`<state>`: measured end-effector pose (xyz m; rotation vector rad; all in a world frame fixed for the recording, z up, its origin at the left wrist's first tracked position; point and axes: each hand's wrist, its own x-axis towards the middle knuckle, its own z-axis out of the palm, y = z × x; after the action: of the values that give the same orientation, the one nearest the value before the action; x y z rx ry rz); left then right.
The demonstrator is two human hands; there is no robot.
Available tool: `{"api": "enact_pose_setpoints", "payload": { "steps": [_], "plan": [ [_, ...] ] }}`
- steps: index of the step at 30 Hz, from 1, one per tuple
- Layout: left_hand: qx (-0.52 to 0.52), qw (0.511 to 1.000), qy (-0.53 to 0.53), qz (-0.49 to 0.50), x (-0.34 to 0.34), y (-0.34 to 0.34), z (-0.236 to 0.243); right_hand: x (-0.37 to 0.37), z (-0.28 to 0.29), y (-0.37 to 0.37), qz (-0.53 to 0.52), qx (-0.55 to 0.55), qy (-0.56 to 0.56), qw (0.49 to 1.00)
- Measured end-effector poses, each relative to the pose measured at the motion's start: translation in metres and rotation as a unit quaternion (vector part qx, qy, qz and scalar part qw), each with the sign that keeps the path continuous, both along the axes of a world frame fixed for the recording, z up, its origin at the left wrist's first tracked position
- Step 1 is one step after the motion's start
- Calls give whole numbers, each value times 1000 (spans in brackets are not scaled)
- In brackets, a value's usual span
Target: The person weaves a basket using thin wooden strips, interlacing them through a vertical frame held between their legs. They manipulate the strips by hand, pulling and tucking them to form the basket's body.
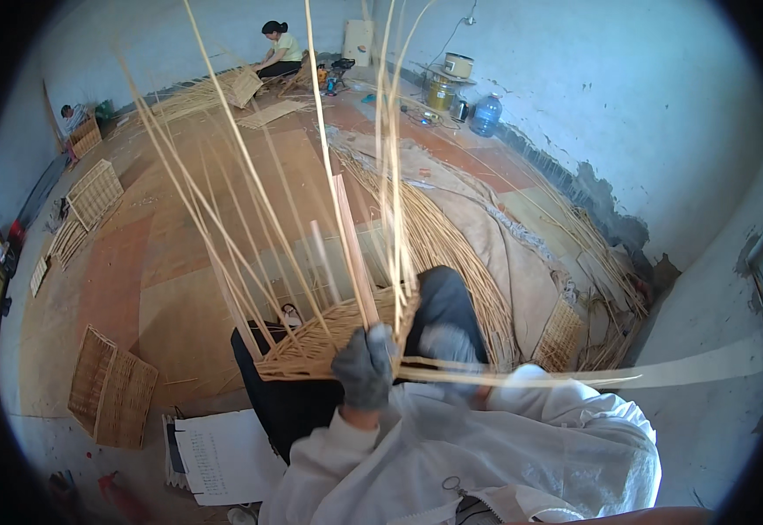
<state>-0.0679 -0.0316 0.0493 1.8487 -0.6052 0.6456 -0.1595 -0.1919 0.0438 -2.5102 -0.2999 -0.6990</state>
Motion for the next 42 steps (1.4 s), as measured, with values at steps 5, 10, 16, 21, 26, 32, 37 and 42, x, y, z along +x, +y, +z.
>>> {"api": "enact_pose_setpoints", "payload": {
  "steps": [5, 10, 16, 21, 26, 32, 37, 42],
  "plan": [
    [-367, 848, 315, -217, 15, 72, 29, 78, 17, -30, 28, -274, 12, 961],
    [-396, 803, 396, -203, 78, 112, -51, 95, -16, 9, 6, -286, -8, 958],
    [-399, 684, 519, -321, 99, 134, -81, 94, -41, 22, 17, -255, 19, 967],
    [-411, 639, 550, -348, 108, 134, -91, 105, -45, 12, 26, -267, 56, 962],
    [-319, 696, 541, -348, 112, 138, -82, 100, 4, 38, -36, -328, 209, 920],
    [-138, 693, 558, -436, 123, 139, -81, 201, 51, 124, 204, 103, 135, 964],
    [-135, 780, 508, -338, 102, 140, -54, 252, 14, 149, 107, 453, 468, 751],
    [-142, 818, 479, -284, 98, 137, -52, 260, -12, 130, 63, 491, 448, 745]
  ]
}}
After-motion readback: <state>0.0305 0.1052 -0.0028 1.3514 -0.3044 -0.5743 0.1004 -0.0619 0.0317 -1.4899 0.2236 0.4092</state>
